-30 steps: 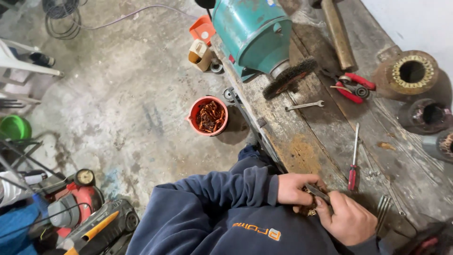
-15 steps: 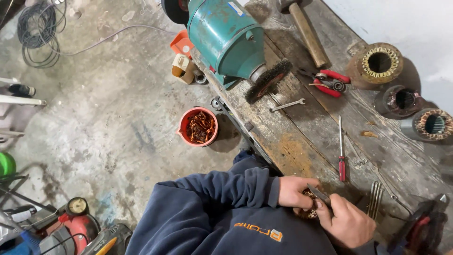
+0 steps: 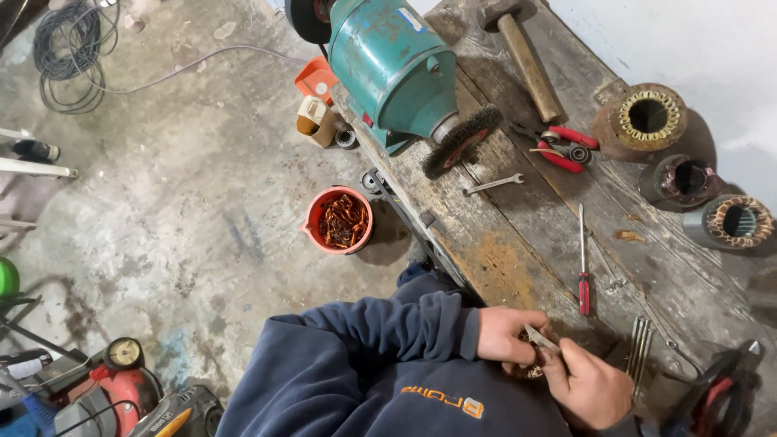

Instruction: The person is stripping copper wires from a motor stator using a knife at a workbench.

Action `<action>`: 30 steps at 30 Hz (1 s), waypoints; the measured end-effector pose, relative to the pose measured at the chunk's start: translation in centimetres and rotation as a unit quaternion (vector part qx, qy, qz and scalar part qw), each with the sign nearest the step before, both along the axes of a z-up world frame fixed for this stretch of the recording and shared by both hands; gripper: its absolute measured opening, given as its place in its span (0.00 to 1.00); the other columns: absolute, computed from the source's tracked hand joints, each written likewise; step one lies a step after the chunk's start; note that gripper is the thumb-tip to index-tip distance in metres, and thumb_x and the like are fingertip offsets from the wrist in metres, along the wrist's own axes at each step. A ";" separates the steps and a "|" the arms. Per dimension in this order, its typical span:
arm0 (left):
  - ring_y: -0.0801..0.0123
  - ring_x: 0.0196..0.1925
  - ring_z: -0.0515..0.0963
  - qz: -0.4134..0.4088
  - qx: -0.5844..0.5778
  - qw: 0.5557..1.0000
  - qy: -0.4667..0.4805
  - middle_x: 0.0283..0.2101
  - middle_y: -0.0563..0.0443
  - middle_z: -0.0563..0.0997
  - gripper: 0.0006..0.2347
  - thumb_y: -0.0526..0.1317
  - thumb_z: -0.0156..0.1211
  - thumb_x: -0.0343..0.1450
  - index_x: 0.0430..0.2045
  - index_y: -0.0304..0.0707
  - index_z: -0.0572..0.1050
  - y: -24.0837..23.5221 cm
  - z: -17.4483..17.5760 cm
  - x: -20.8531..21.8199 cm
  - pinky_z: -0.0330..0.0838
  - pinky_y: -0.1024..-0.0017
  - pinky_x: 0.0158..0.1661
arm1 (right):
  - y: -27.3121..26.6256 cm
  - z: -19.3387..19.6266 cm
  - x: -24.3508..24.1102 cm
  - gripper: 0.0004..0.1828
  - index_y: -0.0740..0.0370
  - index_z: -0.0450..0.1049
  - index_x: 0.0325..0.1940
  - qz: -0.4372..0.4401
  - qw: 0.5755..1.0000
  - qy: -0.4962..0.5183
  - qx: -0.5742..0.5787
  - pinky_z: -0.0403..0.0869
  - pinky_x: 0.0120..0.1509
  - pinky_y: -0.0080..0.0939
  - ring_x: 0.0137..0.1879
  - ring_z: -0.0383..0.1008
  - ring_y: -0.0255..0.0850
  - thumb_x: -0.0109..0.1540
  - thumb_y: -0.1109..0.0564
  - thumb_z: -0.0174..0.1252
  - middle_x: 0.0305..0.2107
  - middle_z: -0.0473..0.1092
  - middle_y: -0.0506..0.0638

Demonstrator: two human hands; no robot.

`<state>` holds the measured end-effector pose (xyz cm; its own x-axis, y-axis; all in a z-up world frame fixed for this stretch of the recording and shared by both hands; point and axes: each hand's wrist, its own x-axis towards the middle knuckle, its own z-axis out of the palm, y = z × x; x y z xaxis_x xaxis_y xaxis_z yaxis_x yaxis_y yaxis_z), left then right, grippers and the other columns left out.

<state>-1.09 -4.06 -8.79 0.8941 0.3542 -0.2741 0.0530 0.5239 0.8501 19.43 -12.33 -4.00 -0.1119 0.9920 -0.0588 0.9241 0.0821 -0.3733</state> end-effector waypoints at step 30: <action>0.68 0.29 0.81 0.000 -0.002 1.000 -0.011 0.35 0.47 0.81 0.17 0.38 0.57 0.70 0.52 0.35 0.69 -1.1 0.6 -0.4 0.79 0.69 0.29 | -1.0 0.5 -0.6 0.20 0.54 0.73 0.33 -0.028 0.999 -0.022 -0.038 0.70 0.31 0.56 0.31 0.75 0.59 0.58 0.35 0.59 0.24 0.72 0.56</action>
<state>-1.48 -5.14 -8.24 0.9002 0.3526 -0.2555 0.0344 0.5273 0.8490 18.78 -13.29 -3.45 -0.0523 0.9891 -0.1378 0.9417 0.0029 -0.3363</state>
